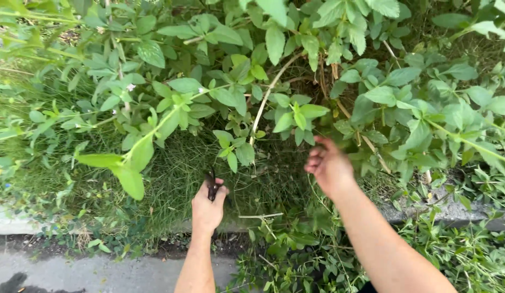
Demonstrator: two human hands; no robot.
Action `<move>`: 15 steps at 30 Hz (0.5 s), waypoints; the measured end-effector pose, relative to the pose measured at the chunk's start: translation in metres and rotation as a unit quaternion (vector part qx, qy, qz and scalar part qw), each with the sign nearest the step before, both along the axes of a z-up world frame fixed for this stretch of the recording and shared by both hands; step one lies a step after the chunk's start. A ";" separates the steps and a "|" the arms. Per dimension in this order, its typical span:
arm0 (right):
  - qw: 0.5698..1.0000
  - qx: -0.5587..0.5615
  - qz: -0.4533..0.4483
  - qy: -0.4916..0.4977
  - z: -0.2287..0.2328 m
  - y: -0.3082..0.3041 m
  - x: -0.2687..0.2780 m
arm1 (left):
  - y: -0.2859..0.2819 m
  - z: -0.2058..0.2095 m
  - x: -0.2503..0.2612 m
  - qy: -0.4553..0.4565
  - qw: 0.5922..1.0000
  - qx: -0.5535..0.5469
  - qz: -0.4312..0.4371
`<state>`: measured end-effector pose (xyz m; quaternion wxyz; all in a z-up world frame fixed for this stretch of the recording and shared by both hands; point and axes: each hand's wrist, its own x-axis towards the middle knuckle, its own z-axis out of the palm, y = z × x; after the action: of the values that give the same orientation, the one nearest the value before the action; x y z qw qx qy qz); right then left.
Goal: Pruning a green bush with hand pruners in an outdoor garden setting.
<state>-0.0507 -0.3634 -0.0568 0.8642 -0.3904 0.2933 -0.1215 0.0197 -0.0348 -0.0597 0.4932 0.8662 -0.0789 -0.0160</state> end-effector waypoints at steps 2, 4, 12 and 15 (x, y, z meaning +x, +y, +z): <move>0.994 0.067 0.000 -0.087 0.025 0.001 -0.012 | -0.004 0.001 0.000 0.012 1.000 -0.002 -0.001; 0.976 0.134 -0.002 -0.173 0.052 0.004 -0.022 | -0.006 -0.003 0.001 0.026 1.000 -0.004 -0.004; 0.974 0.076 0.041 -0.211 0.052 -0.004 -0.017 | -0.012 -0.006 -0.005 -0.038 0.998 -0.006 -0.040; 0.992 -0.052 -0.019 0.115 0.080 0.026 -0.012 | -0.018 0.013 -0.010 -0.017 0.999 0.031 -0.035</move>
<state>-0.0629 -0.3373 0.0228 0.8005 -0.4407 0.3917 -0.1076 0.0093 -0.0529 -0.0471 0.4639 0.8778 -0.1176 -0.0208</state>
